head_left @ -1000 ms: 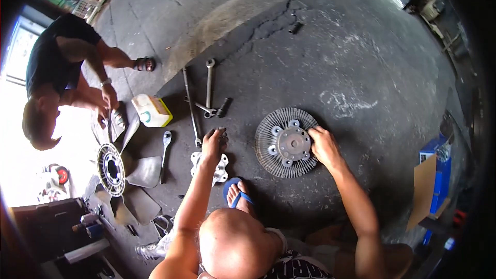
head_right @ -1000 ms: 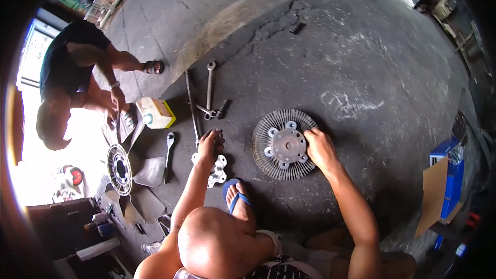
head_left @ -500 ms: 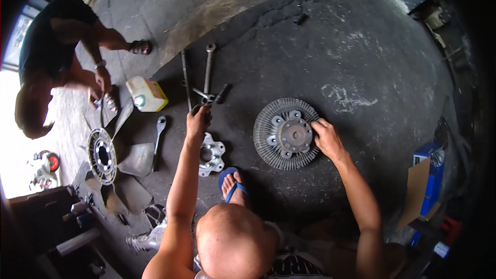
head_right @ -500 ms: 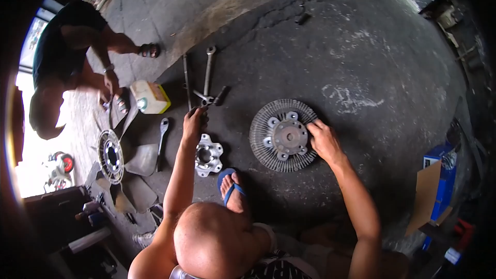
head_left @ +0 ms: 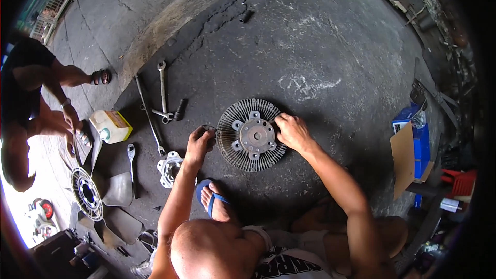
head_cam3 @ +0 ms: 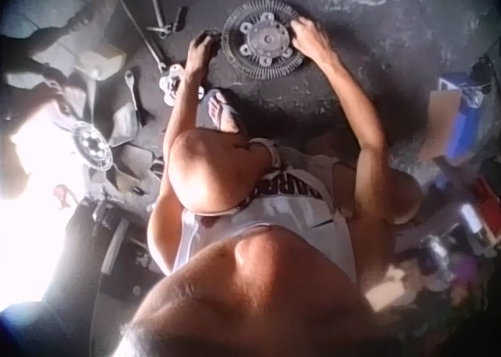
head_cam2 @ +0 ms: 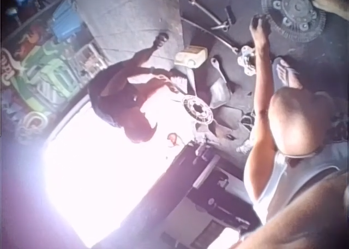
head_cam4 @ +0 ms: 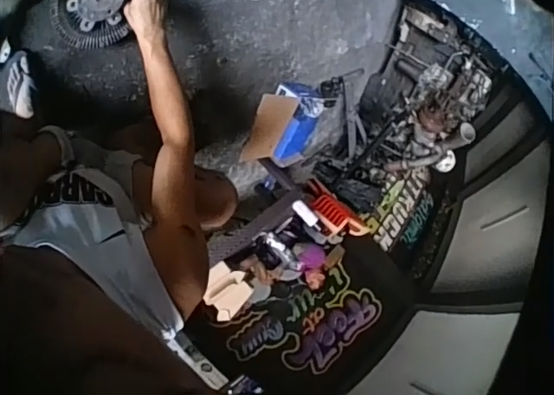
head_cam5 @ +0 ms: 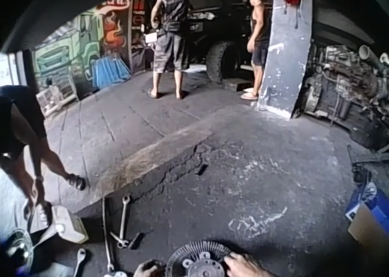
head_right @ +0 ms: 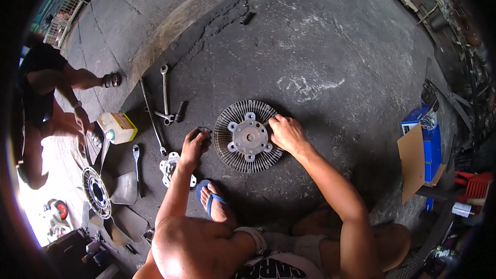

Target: The recorder is assembling an automotive fan clutch by attaching a hub adapter and tightening bolts with a wrench.

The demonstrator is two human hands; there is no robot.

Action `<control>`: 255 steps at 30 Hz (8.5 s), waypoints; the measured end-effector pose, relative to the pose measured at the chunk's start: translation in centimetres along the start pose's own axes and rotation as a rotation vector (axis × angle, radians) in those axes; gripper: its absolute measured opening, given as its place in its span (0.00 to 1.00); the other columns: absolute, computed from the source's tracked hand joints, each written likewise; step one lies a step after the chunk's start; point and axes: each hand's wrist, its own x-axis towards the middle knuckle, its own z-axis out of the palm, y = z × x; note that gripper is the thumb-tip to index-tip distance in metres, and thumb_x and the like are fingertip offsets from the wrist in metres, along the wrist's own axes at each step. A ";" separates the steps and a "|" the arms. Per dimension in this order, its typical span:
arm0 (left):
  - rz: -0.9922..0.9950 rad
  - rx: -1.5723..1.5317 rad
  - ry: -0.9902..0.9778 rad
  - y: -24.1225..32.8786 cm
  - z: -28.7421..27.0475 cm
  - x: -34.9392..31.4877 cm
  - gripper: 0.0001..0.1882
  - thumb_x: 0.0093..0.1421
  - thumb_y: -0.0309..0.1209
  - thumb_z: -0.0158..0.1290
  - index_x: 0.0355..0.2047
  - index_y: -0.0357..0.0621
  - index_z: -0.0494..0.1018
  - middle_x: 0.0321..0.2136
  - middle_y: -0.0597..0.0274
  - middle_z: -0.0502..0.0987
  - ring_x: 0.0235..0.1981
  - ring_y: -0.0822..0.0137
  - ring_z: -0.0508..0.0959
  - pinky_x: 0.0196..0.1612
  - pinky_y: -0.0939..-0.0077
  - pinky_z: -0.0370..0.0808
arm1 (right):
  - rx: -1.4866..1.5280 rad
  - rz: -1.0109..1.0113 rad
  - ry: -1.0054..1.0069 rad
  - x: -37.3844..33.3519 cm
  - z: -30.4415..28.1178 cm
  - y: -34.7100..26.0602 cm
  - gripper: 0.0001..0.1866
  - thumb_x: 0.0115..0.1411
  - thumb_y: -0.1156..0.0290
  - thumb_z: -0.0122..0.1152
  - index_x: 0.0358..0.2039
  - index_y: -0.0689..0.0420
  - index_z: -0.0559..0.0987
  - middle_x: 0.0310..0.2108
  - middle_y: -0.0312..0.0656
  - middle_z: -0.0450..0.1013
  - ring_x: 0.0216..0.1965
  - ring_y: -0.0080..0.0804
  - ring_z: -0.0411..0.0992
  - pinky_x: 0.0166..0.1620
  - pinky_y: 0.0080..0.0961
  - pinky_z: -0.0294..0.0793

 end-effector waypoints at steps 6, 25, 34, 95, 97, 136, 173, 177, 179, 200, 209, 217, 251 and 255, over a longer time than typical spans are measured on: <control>-0.018 -0.053 0.002 0.5 0.5 -0.4 0.10 0.63 0.33 0.50 0.42 0.43 0.74 0.30 0.70 0.75 0.28 0.77 0.72 0.29 0.83 0.67 | 0.072 -0.078 -0.093 0.0 -0.3 1.2 0.13 0.50 0.76 0.64 0.38 0.63 0.76 0.40 0.53 0.76 0.39 0.52 0.78 0.42 0.46 0.79; -0.090 -0.357 -0.283 6.2 7.0 1.4 0.16 0.65 0.35 0.43 0.47 0.40 0.72 0.37 0.61 0.77 0.38 0.67 0.77 0.40 0.68 0.76 | 0.353 -0.130 -0.011 5.4 -5.9 -7.3 0.13 0.56 0.73 0.67 0.40 0.66 0.81 0.39 0.53 0.77 0.41 0.51 0.77 0.45 0.40 0.76; -0.032 -0.328 -0.335 7.3 7.4 3.7 0.13 0.67 0.30 0.49 0.48 0.37 0.72 0.40 0.60 0.78 0.37 0.70 0.77 0.37 0.78 0.73 | 0.437 -0.172 -0.026 8.3 -6.3 -4.3 0.12 0.61 0.72 0.64 0.42 0.66 0.79 0.40 0.54 0.78 0.41 0.51 0.78 0.44 0.39 0.77; 0.502 0.398 -0.060 -0.9 1.6 1.4 0.15 0.59 0.31 0.58 0.39 0.28 0.78 0.30 0.39 0.80 0.31 0.50 0.83 0.36 0.63 0.77 | -0.036 -0.043 -0.489 11.2 -3.7 -3.6 0.11 0.49 0.72 0.73 0.31 0.65 0.82 0.26 0.57 0.78 0.32 0.51 0.80 0.37 0.39 0.77; 0.488 0.398 -0.061 -0.6 1.6 1.3 0.15 0.59 0.31 0.58 0.38 0.28 0.78 0.29 0.39 0.79 0.30 0.50 0.83 0.35 0.63 0.77 | -0.051 0.007 -0.518 11.4 -4.0 -4.4 0.12 0.50 0.70 0.73 0.31 0.64 0.82 0.27 0.57 0.78 0.34 0.53 0.80 0.39 0.42 0.77; 0.471 0.303 -0.032 -1.5 1.9 1.1 0.14 0.58 0.31 0.59 0.35 0.28 0.78 0.24 0.39 0.77 0.24 0.54 0.81 0.30 0.63 0.75 | -0.167 0.327 -0.590 12.3 -3.7 -6.5 0.18 0.50 0.64 0.73 0.35 0.66 0.83 0.32 0.61 0.79 0.39 0.54 0.80 0.45 0.42 0.78; 0.738 0.522 -0.274 -1.0 3.5 5.1 0.17 0.54 0.20 0.58 0.46 0.39 0.80 0.38 0.47 0.78 0.41 0.48 0.80 0.45 0.59 0.78 | -0.287 0.443 -0.717 12.5 -2.2 -4.8 0.30 0.57 0.47 0.65 0.45 0.63 0.81 0.44 0.58 0.78 0.50 0.54 0.77 0.52 0.47 0.75; 0.750 0.566 -0.286 -0.7 3.4 4.7 0.18 0.53 0.22 0.60 0.46 0.39 0.80 0.37 0.48 0.78 0.41 0.48 0.80 0.46 0.58 0.78 | -0.332 0.368 -0.630 11.6 -2.6 -5.7 0.30 0.58 0.47 0.63 0.44 0.64 0.81 0.45 0.59 0.78 0.51 0.55 0.76 0.52 0.48 0.74; 0.753 0.580 -0.278 -0.5 3.7 4.8 0.19 0.52 0.23 0.62 0.46 0.39 0.80 0.37 0.48 0.78 0.42 0.48 0.79 0.47 0.58 0.77 | -0.148 0.313 -0.632 11.6 -2.6 -4.7 0.32 0.59 0.44 0.61 0.46 0.64 0.80 0.45 0.61 0.77 0.52 0.56 0.75 0.53 0.49 0.73; 0.682 0.476 -0.063 -2.4 4.9 4.6 0.18 0.45 0.25 0.66 0.39 0.37 0.81 0.38 0.49 0.75 0.39 0.50 0.80 0.45 0.61 0.79 | -0.122 0.261 -0.524 10.5 -1.9 -10.6 0.16 0.51 0.61 0.72 0.34 0.59 0.84 0.35 0.52 0.81 0.42 0.48 0.80 0.48 0.42 0.76; 0.712 0.468 -0.043 -2.6 4.8 4.4 0.17 0.44 0.25 0.65 0.37 0.36 0.77 0.36 0.48 0.74 0.39 0.47 0.79 0.43 0.58 0.78 | -0.130 0.221 -0.475 10.1 -1.4 -10.7 0.15 0.53 0.59 0.68 0.30 0.60 0.84 0.29 0.52 0.80 0.36 0.50 0.80 0.44 0.44 0.76; 0.749 0.498 -0.019 -2.9 5.0 4.3 0.17 0.45 0.26 0.65 0.37 0.38 0.77 0.34 0.50 0.73 0.38 0.48 0.78 0.43 0.58 0.78 | -0.239 0.113 -0.462 10.0 -1.0 -10.3 0.20 0.58 0.54 0.62 0.24 0.61 0.82 0.26 0.52 0.79 0.34 0.53 0.79 0.44 0.48 0.73; 0.773 0.498 0.006 -3.0 5.2 4.3 0.14 0.48 0.29 0.63 0.34 0.36 0.75 0.34 0.50 0.74 0.36 0.47 0.78 0.40 0.56 0.78 | -0.375 -0.081 -0.343 8.7 -0.6 -11.1 0.14 0.60 0.61 0.62 0.30 0.61 0.82 0.31 0.51 0.78 0.37 0.49 0.78 0.43 0.45 0.74; 0.779 0.485 0.011 -3.1 5.2 4.3 0.14 0.48 0.28 0.63 0.35 0.37 0.76 0.34 0.50 0.74 0.36 0.46 0.79 0.40 0.56 0.78 | -0.409 -0.129 -0.294 8.5 -0.7 -11.0 0.14 0.59 0.60 0.63 0.29 0.60 0.82 0.33 0.50 0.78 0.39 0.49 0.78 0.43 0.45 0.75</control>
